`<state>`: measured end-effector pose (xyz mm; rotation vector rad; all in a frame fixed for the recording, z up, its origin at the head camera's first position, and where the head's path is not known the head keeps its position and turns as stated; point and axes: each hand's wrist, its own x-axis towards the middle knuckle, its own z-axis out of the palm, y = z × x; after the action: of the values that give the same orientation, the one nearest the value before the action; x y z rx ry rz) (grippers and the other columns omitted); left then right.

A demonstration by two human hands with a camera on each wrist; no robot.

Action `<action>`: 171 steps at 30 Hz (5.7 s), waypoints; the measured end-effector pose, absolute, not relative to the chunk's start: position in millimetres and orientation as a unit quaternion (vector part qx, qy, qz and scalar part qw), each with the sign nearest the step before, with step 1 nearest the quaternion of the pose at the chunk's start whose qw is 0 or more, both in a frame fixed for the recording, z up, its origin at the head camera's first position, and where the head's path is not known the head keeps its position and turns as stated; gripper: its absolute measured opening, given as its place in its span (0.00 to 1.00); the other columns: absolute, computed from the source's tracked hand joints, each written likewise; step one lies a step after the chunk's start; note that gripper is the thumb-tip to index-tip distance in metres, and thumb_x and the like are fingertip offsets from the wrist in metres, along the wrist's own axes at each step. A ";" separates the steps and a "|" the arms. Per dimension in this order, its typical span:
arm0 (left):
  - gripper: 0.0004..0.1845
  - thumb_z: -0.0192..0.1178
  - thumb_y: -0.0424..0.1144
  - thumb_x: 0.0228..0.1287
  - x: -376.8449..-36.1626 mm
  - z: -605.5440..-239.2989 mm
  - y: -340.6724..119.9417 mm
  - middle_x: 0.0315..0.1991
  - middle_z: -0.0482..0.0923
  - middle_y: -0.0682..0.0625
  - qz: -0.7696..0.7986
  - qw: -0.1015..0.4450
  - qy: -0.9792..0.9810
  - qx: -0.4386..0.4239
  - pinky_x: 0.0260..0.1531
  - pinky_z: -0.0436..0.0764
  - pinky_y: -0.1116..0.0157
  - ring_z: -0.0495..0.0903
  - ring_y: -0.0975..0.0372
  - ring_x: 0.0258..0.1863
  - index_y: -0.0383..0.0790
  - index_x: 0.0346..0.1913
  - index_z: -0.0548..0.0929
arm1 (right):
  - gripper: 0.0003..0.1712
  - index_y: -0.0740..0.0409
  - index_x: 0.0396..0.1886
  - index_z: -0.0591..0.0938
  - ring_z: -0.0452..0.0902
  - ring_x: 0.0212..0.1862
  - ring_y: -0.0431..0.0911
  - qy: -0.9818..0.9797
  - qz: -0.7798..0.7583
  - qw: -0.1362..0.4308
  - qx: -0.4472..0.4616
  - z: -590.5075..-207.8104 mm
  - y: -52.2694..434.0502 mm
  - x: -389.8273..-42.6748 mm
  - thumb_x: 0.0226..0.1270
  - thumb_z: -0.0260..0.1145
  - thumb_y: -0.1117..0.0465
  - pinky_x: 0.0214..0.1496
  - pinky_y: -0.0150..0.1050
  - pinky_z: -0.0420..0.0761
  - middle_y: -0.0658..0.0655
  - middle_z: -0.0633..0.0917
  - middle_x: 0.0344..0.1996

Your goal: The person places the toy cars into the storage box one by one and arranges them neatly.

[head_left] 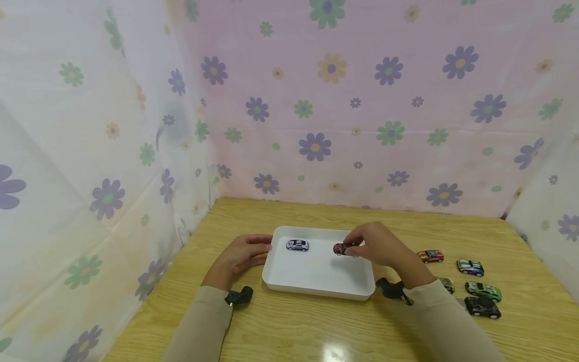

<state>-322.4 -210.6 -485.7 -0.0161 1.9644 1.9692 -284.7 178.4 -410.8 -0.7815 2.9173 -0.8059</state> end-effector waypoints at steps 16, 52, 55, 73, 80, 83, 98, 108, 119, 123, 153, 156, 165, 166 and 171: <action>0.25 0.70 0.33 0.67 -325.0 -488.1 -213.2 0.64 0.81 0.42 0.694 0.182 0.696 -0.002 0.52 0.88 0.57 0.86 0.55 0.54 0.40 0.66 0.82 | 0.06 0.44 0.40 0.93 0.81 0.39 0.37 0.933 -0.259 0.024 -0.247 -414.0 147.9 -294.0 0.63 0.79 0.55 0.42 0.40 0.83 0.40 0.89 0.36; 0.25 0.71 0.33 0.66 -326.5 -488.1 -212.5 0.64 0.81 0.41 0.698 0.191 0.690 0.010 0.53 0.88 0.56 0.86 0.54 0.55 0.38 0.66 0.82 | 0.05 0.45 0.37 0.93 0.80 0.36 0.38 0.932 -0.252 0.071 -0.252 -430.9 89.0 -313.3 0.61 0.80 0.57 0.40 0.37 0.82 0.41 0.88 0.32; 0.26 0.71 0.33 0.66 -326.3 -488.2 -211.5 0.65 0.80 0.40 0.701 0.189 0.688 0.016 0.53 0.88 0.56 0.86 0.54 0.55 0.36 0.66 0.81 | 0.05 0.46 0.37 0.93 0.80 0.36 0.38 0.932 -0.250 0.075 -0.253 -430.5 83.6 -315.0 0.61 0.80 0.58 0.39 0.37 0.82 0.42 0.88 0.32; 0.26 0.71 0.33 0.66 -328.2 -486.5 -209.6 0.66 0.79 0.40 0.704 0.190 0.685 0.012 0.54 0.88 0.56 0.85 0.54 0.56 0.36 0.67 0.80 | 0.06 0.45 0.37 0.93 0.80 0.38 0.39 0.932 -0.249 0.088 -0.248 -428.5 58.3 -321.7 0.59 0.81 0.56 0.41 0.36 0.82 0.42 0.88 0.33; 0.26 0.69 0.33 0.68 -326.8 -485.9 -211.3 0.67 0.78 0.39 0.700 0.185 0.690 0.014 0.54 0.88 0.56 0.84 0.54 0.57 0.35 0.68 0.79 | 0.07 0.44 0.36 0.93 0.80 0.37 0.38 0.931 -0.247 0.084 -0.256 -429.4 51.7 -324.1 0.58 0.82 0.56 0.42 0.37 0.82 0.40 0.89 0.32; 0.27 0.69 0.33 0.68 -326.3 -486.3 -212.7 0.67 0.78 0.39 0.700 0.186 0.689 0.014 0.54 0.88 0.56 0.84 0.53 0.58 0.35 0.68 0.79 | 0.06 0.42 0.35 0.93 0.80 0.37 0.37 0.934 -0.231 0.082 -0.260 -430.0 48.2 -324.0 0.57 0.82 0.54 0.43 0.37 0.82 0.38 0.88 0.31; 0.26 0.68 0.31 0.68 -326.9 -488.2 -213.2 0.67 0.77 0.38 0.707 0.193 0.680 0.008 0.54 0.87 0.57 0.84 0.53 0.58 0.35 0.68 0.78 | 0.06 0.42 0.30 0.91 0.79 0.34 0.38 0.937 -0.212 0.091 -0.262 -429.0 39.1 -323.2 0.57 0.83 0.55 0.41 0.37 0.81 0.38 0.86 0.27; 0.25 0.69 0.31 0.67 -325.5 -486.0 -212.0 0.66 0.79 0.39 0.711 0.190 0.677 0.005 0.54 0.88 0.56 0.84 0.53 0.57 0.35 0.67 0.80 | 0.06 0.42 0.30 0.91 0.80 0.35 0.39 0.936 -0.222 0.095 -0.255 -431.5 39.6 -325.1 0.57 0.83 0.55 0.42 0.37 0.82 0.39 0.86 0.27; 0.26 0.68 0.32 0.68 -323.8 -484.3 -211.1 0.66 0.78 0.38 0.707 0.191 0.681 0.008 0.54 0.88 0.57 0.84 0.53 0.57 0.34 0.68 0.79 | 0.06 0.42 0.32 0.91 0.79 0.37 0.40 0.939 -0.219 0.089 -0.251 -425.5 45.9 -320.8 0.57 0.82 0.55 0.44 0.39 0.81 0.40 0.86 0.30; 0.25 0.68 0.31 0.68 -324.1 -484.9 -211.1 0.66 0.78 0.37 0.709 0.189 0.680 0.004 0.53 0.88 0.57 0.85 0.53 0.56 0.34 0.67 0.79 | 0.06 0.44 0.33 0.92 0.79 0.39 0.41 0.937 -0.229 0.090 -0.248 -419.3 52.5 -317.2 0.57 0.82 0.57 0.45 0.39 0.82 0.42 0.87 0.33; 0.24 0.69 0.31 0.67 -324.3 -486.0 -210.7 0.63 0.81 0.40 0.706 0.178 0.685 -0.010 0.52 0.88 0.57 0.85 0.54 0.55 0.36 0.65 0.82 | 0.10 0.43 0.43 0.91 0.82 0.40 0.35 0.929 -0.232 0.001 -0.287 -408.2 161.3 -265.9 0.62 0.79 0.54 0.42 0.37 0.84 0.43 0.90 0.39; 0.25 0.70 0.31 0.67 -324.0 -486.4 -210.5 0.64 0.80 0.39 0.706 0.178 0.686 -0.006 0.52 0.88 0.57 0.85 0.54 0.55 0.36 0.66 0.81 | 0.10 0.43 0.44 0.91 0.82 0.41 0.35 0.928 -0.237 -0.002 -0.286 -410.0 175.1 -259.8 0.63 0.78 0.54 0.42 0.35 0.84 0.45 0.91 0.41; 0.24 0.69 0.31 0.67 -322.7 -488.1 -210.5 0.64 0.80 0.39 0.706 0.175 0.687 -0.004 0.53 0.88 0.57 0.85 0.54 0.56 0.35 0.66 0.81 | 0.15 0.44 0.48 0.90 0.82 0.41 0.35 0.933 -0.246 -0.027 -0.262 -419.5 214.0 -241.8 0.63 0.77 0.49 0.43 0.41 0.86 0.45 0.90 0.43; 0.24 0.70 0.31 0.66 -322.6 -488.4 -210.5 0.64 0.80 0.39 0.707 0.177 0.685 -0.007 0.53 0.88 0.57 0.85 0.54 0.56 0.35 0.65 0.81 | 0.15 0.44 0.48 0.90 0.82 0.41 0.35 0.933 -0.246 -0.028 -0.261 -421.0 218.0 -240.5 0.63 0.77 0.49 0.44 0.42 0.86 0.45 0.90 0.43; 0.24 0.70 0.31 0.66 -323.4 -488.6 -209.1 0.64 0.80 0.40 0.706 0.177 0.686 -0.010 0.53 0.88 0.57 0.85 0.54 0.56 0.36 0.65 0.82 | 0.18 0.46 0.50 0.89 0.83 0.43 0.36 0.931 -0.248 -0.033 -0.265 -426.4 238.9 -234.3 0.63 0.77 0.46 0.47 0.48 0.87 0.43 0.90 0.44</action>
<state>-323.4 -209.1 -488.6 -0.0278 1.9412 1.9965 -234.3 238.9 -426.4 -0.8519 2.9884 -0.7951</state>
